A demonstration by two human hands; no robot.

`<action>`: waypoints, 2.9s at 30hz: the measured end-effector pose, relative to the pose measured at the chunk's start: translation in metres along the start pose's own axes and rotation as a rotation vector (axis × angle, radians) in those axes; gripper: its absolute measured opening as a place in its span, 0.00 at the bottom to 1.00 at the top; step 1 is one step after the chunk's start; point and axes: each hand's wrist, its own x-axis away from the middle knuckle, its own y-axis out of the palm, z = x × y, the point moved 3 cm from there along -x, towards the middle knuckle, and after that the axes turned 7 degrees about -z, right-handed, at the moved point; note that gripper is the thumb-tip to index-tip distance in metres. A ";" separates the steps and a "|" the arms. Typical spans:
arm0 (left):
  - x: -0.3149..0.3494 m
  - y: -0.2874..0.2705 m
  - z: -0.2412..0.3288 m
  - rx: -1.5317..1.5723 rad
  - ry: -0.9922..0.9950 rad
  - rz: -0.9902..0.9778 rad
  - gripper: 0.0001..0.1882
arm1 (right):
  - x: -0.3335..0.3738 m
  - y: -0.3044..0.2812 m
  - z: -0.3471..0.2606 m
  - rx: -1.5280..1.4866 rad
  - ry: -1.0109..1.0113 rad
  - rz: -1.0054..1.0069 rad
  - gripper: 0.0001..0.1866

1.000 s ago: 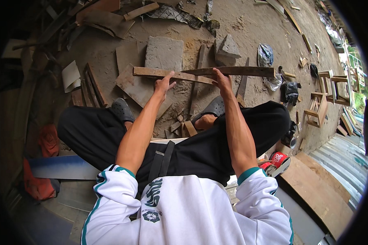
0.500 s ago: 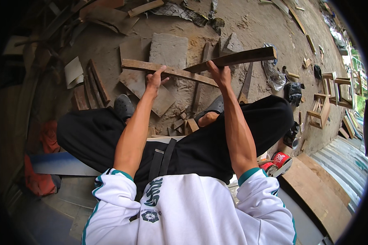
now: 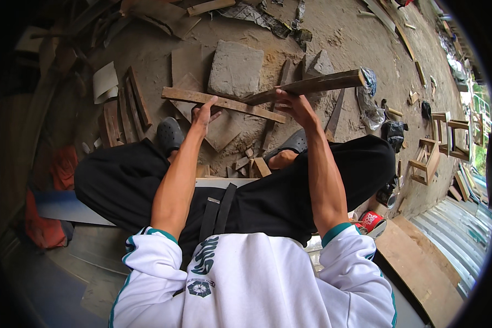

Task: The person sits on the floor and sorts through various pieces of wood and debris. They pick up, inspect, and place down several wooden planks and blocks, occasionally stacking them.

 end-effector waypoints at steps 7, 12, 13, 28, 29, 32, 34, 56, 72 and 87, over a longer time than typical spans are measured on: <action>-0.004 0.007 -0.017 -0.021 -0.002 0.060 0.46 | -0.011 0.007 0.055 -0.234 -0.001 0.077 0.20; -0.004 0.021 -0.017 -0.015 0.010 -0.004 0.48 | -0.018 -0.012 0.074 -0.450 -0.056 0.108 0.15; -0.005 0.024 -0.016 -0.024 0.015 -0.014 0.49 | -0.017 -0.014 0.074 -0.471 -0.051 0.105 0.14; 0.003 0.037 -0.009 0.059 0.051 0.082 0.33 | -0.021 -0.006 0.073 -0.410 0.008 0.076 0.22; 0.000 0.034 -0.011 0.059 0.044 0.067 0.38 | -0.019 0.001 0.064 -0.386 0.013 0.082 0.21; -0.011 0.030 -0.022 0.087 0.013 0.112 0.31 | -0.020 0.007 0.054 -0.308 0.043 0.106 0.29; -0.010 0.031 -0.020 0.073 0.013 0.108 0.30 | -0.021 0.009 0.057 -0.248 0.041 0.118 0.32; 0.006 0.034 -0.003 0.127 0.027 0.149 0.26 | -0.031 0.042 0.075 -0.030 0.041 -0.127 0.35; 0.015 -0.024 0.009 0.187 0.139 0.229 0.31 | -0.067 0.062 0.025 0.214 -0.192 0.258 0.19; 0.002 -0.244 0.023 0.334 0.101 0.778 0.49 | -0.109 0.068 0.035 0.639 -0.273 0.249 0.12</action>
